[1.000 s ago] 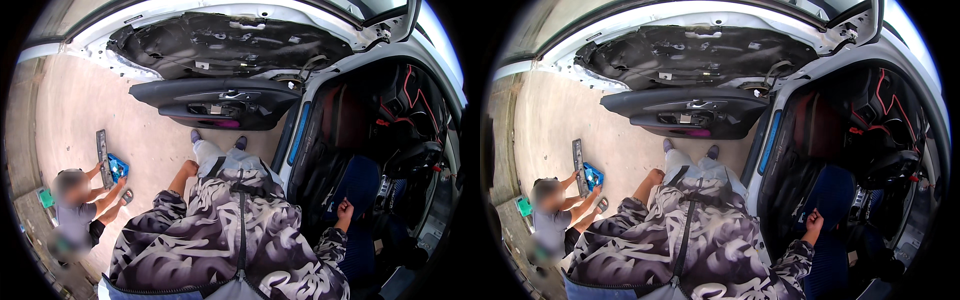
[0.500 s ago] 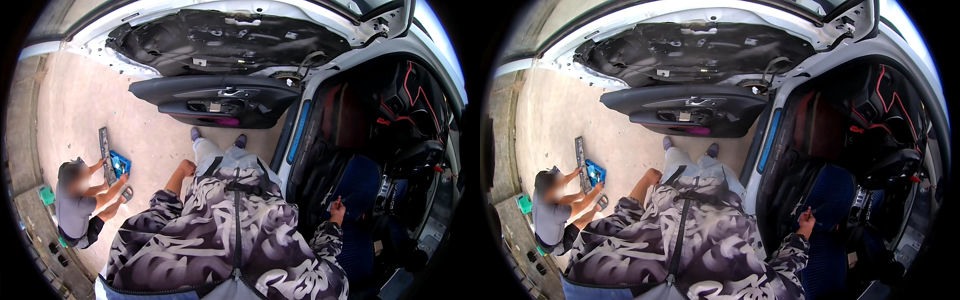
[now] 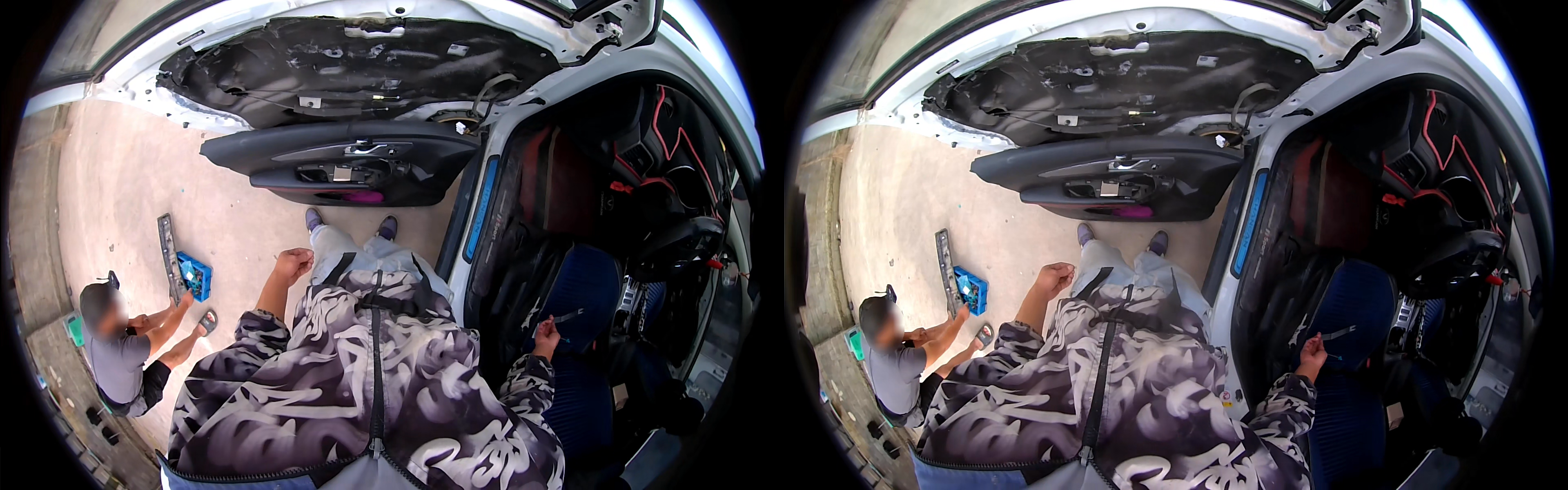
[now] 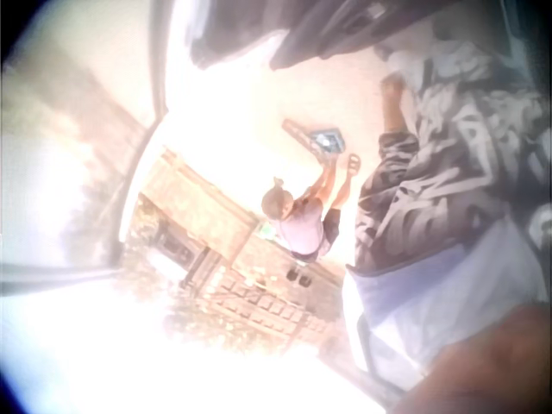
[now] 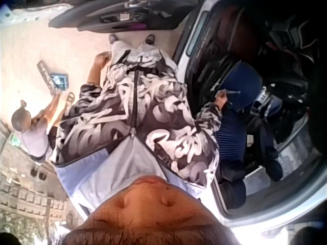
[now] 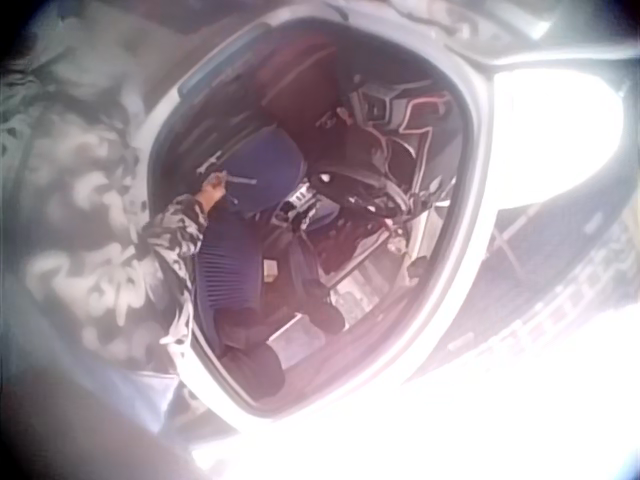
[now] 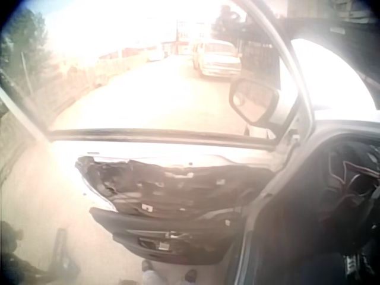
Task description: The person uses a screwdriver to remove screws from the exterior door handle and interior trim of a white car door. They then detach the door panel and set it aside.
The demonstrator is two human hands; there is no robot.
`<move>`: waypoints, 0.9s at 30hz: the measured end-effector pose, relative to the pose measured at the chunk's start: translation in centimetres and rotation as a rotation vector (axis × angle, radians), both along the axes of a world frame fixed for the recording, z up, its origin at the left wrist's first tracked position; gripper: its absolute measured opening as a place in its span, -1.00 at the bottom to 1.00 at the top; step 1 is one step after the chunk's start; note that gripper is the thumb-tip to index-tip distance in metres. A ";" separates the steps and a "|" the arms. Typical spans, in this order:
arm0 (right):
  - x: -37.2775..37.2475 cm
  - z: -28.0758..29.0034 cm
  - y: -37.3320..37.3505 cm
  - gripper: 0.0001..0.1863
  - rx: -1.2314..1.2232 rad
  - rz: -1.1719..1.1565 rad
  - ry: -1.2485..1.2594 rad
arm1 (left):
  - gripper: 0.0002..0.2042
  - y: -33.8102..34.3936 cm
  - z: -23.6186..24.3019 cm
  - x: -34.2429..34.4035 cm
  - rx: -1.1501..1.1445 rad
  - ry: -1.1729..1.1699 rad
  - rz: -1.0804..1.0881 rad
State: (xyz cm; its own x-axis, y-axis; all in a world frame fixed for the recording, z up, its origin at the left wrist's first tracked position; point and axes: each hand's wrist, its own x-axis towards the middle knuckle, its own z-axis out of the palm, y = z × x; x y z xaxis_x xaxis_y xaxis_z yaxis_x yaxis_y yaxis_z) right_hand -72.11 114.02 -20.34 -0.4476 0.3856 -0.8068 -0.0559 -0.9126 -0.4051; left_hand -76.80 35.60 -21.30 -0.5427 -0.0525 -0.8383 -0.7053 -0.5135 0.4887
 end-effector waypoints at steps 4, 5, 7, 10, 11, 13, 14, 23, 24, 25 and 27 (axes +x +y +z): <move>-1.3 -0.6 -3.2 -0.73 0.102 -0.002 -0.193 | -0.81 0.3 2.6 -2.4 0.093 0.135 0.140; -1.4 -0.5 -3.6 -0.76 0.092 0.025 -0.197 | -0.81 0.6 3.3 -3.1 0.108 0.163 0.155; -1.9 -0.5 -4.3 -0.80 0.054 0.157 -0.164 | -0.77 0.5 3.8 -3.7 0.097 0.154 0.134; -2.3 -0.2 -4.8 -0.84 0.064 0.326 -0.160 | -0.75 0.9 5.2 -4.8 0.087 0.140 0.106; -3.6 0.4 -6.6 -0.84 0.114 0.306 -0.228 | -0.75 0.9 5.8 -4.8 0.081 0.139 0.104; -4.9 1.6 -8.7 -0.85 0.175 0.300 -0.315 | -0.74 0.9 5.7 -5.0 0.103 0.147 0.104; -5.4 1.7 -8.9 -0.85 0.175 0.329 -0.319 | -0.73 1.0 5.4 -5.0 0.117 0.170 0.118; -10.6 2.1 -13.1 -0.82 0.316 0.702 -0.450 | -0.79 0.4 1.6 -1.1 0.154 0.077 0.047; -11.5 2.0 -14.3 -0.82 0.385 0.768 -0.491 | -0.81 0.2 0.9 -0.2 0.168 0.061 0.012; -12.3 1.7 -15.8 -0.82 0.455 0.889 -0.519 | -0.82 -0.1 0.4 1.0 0.176 0.062 -0.007; -14.2 0.3 -18.6 -0.86 0.562 1.106 -0.572 | -0.84 -0.2 -0.2 2.8 0.201 0.070 -0.057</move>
